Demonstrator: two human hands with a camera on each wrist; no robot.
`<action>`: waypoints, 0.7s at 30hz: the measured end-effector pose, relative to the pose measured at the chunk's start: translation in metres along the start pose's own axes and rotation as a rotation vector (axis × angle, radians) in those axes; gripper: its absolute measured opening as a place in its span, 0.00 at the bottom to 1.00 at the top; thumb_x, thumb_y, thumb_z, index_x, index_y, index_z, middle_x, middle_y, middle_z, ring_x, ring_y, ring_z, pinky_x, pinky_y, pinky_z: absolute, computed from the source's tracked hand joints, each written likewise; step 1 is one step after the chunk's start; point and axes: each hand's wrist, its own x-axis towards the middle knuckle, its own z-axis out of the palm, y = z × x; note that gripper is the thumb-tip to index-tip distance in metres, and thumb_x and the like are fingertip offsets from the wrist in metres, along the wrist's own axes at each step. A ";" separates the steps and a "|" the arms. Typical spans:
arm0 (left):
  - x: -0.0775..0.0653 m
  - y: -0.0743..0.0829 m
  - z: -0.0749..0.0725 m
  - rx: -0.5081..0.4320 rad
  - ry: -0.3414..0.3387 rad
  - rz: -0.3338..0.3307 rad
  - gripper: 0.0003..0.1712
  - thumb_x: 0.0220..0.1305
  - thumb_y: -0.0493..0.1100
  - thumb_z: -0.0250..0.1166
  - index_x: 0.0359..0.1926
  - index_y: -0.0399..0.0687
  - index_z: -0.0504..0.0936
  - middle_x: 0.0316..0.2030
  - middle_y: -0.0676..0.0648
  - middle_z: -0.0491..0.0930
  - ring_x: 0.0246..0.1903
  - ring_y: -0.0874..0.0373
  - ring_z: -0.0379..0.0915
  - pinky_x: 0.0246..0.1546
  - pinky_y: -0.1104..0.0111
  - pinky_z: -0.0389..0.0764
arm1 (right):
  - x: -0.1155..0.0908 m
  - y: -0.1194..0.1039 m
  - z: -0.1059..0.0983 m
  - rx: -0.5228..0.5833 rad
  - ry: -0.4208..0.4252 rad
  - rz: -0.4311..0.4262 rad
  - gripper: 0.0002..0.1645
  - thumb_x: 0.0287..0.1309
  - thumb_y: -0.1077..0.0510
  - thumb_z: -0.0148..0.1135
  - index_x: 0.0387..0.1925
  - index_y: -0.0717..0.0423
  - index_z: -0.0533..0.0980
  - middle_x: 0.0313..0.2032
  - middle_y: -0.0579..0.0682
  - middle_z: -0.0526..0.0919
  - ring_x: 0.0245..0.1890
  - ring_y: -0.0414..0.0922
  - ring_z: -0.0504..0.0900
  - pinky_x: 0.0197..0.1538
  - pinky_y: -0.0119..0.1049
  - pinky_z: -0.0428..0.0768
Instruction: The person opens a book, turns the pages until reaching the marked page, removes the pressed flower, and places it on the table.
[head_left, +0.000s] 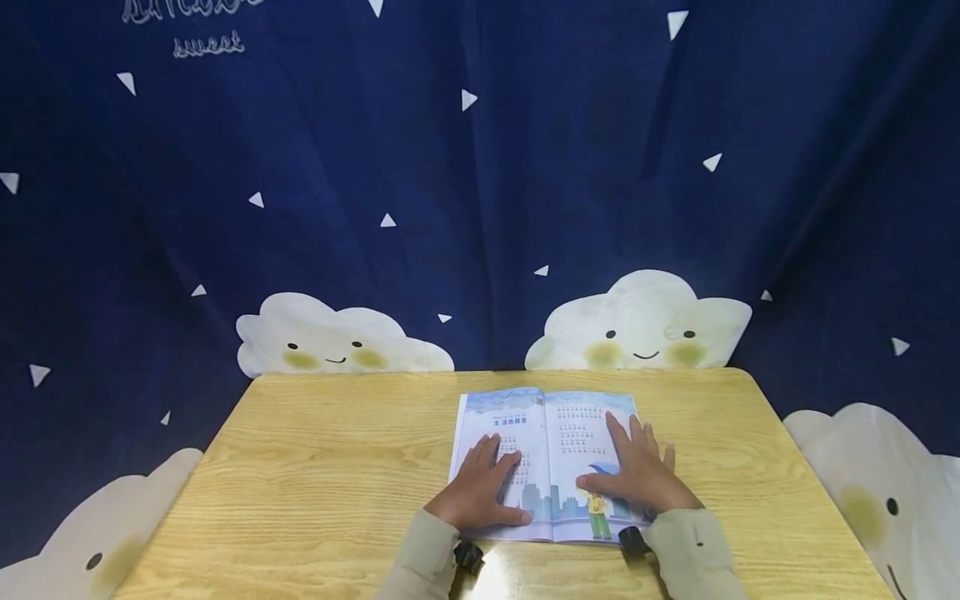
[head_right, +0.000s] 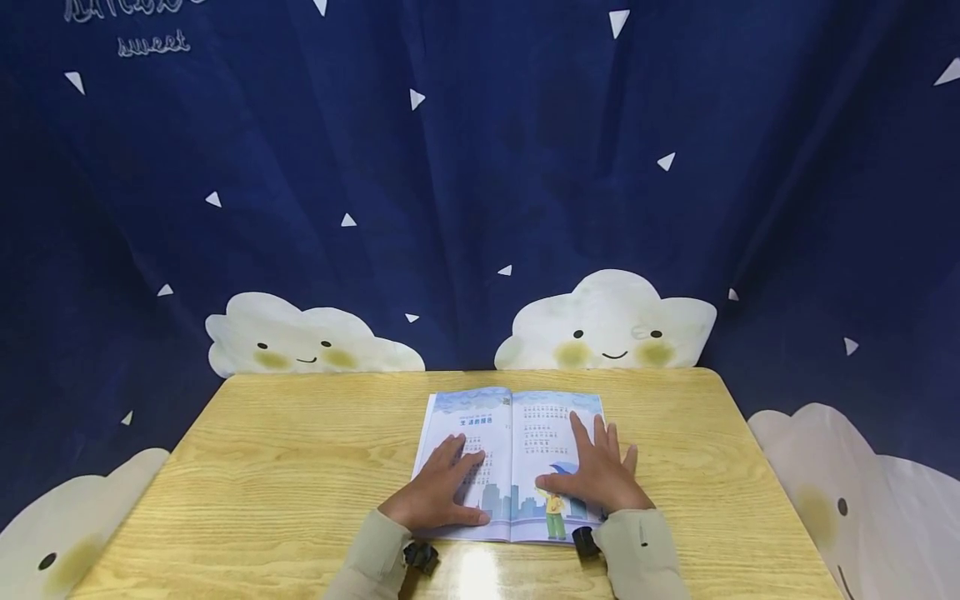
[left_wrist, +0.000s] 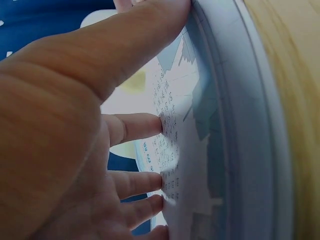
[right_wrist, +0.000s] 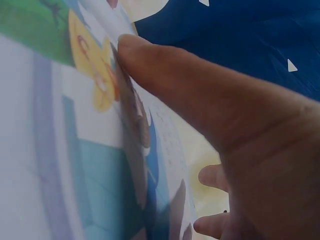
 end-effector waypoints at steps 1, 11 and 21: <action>0.000 0.000 0.000 0.001 0.001 0.001 0.54 0.45 0.70 0.71 0.70 0.53 0.64 0.73 0.36 0.49 0.73 0.39 0.40 0.69 0.48 0.51 | 0.000 0.000 0.000 0.000 -0.002 0.008 0.78 0.32 0.21 0.68 0.75 0.56 0.45 0.71 0.74 0.37 0.69 0.73 0.33 0.60 0.75 0.30; -0.001 -0.001 0.002 -0.013 0.017 0.009 0.54 0.45 0.69 0.72 0.69 0.53 0.65 0.72 0.35 0.49 0.72 0.38 0.40 0.67 0.46 0.53 | 0.000 -0.001 0.003 -0.012 -0.003 0.041 0.82 0.28 0.20 0.69 0.76 0.56 0.43 0.71 0.73 0.40 0.69 0.74 0.34 0.58 0.76 0.30; -0.002 0.001 0.000 0.000 0.018 0.014 0.53 0.45 0.69 0.72 0.69 0.53 0.65 0.72 0.35 0.50 0.72 0.38 0.41 0.68 0.47 0.51 | -0.001 -0.001 0.004 -0.030 0.011 0.044 0.83 0.26 0.20 0.69 0.76 0.57 0.42 0.72 0.72 0.41 0.70 0.72 0.35 0.57 0.76 0.28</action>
